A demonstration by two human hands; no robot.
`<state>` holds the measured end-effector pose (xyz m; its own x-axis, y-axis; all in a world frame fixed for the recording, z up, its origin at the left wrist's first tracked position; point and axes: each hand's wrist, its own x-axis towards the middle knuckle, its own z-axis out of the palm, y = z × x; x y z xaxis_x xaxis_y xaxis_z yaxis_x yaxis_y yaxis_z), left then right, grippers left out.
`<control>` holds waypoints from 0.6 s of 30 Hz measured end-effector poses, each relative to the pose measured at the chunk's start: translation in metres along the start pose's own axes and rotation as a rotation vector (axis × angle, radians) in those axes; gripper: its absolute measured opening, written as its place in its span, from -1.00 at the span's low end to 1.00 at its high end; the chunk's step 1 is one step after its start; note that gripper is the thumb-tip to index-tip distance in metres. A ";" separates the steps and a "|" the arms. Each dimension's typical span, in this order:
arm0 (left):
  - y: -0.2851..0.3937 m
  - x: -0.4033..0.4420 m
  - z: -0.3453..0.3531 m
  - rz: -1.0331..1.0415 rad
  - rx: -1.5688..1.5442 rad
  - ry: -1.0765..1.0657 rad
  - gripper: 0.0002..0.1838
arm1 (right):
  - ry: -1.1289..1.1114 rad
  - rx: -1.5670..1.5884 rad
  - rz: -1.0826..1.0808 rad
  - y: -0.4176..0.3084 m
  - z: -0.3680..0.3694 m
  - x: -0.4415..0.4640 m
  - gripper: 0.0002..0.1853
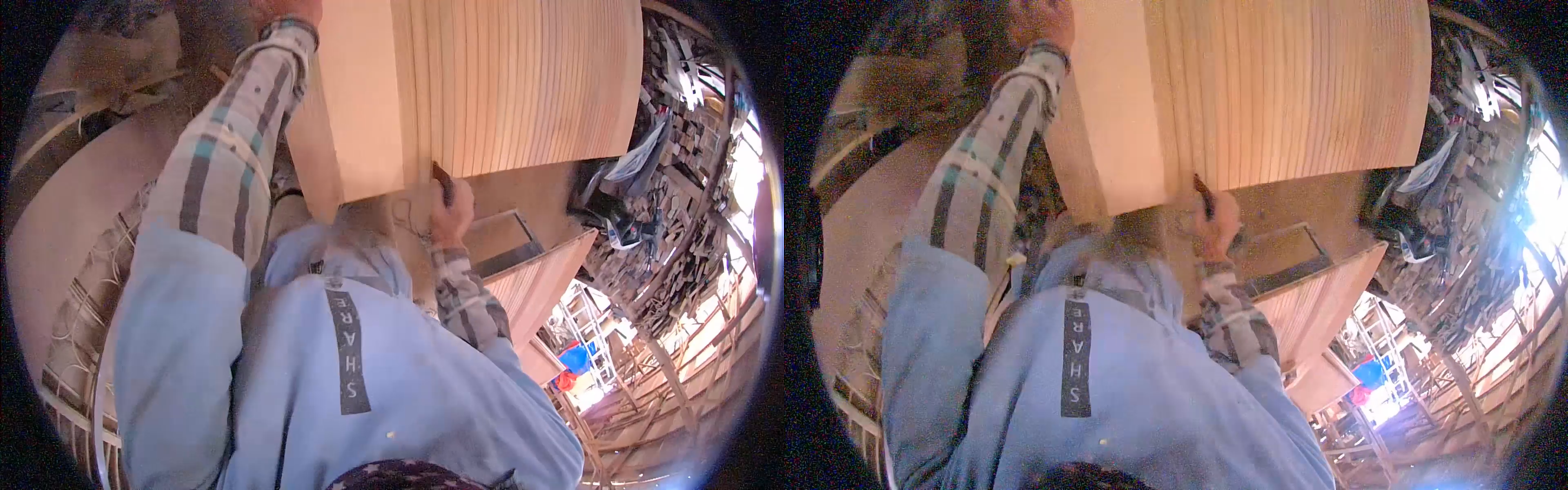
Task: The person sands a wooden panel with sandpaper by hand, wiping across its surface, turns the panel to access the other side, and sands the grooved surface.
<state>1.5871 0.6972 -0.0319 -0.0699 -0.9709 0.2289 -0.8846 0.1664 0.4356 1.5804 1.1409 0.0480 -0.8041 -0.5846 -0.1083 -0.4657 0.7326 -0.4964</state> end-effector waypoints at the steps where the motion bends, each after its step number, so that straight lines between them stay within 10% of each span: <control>1: 0.001 0.006 0.007 0.011 -0.048 0.054 -0.34 | 0.066 -0.035 -0.044 -0.006 0.021 0.017 -0.84; 12: -0.003 -0.004 0.002 0.039 0.023 0.077 -0.36 | 0.166 -0.055 -0.276 -0.185 0.109 0.378 -0.73; 17: -0.005 -0.008 0.005 0.017 0.093 0.049 -0.35 | -0.113 0.860 -0.107 -0.234 0.110 0.457 -0.72; 18: -0.003 -0.011 0.006 0.001 0.115 0.017 -0.34 | -0.014 0.420 -0.232 -0.212 0.103 0.431 -0.72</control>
<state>1.5882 0.7064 -0.0413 -0.0639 -0.9676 0.2441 -0.9318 0.1454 0.3326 1.3707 0.6981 0.0179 -0.6900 -0.7229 0.0367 -0.4410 0.3796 -0.8133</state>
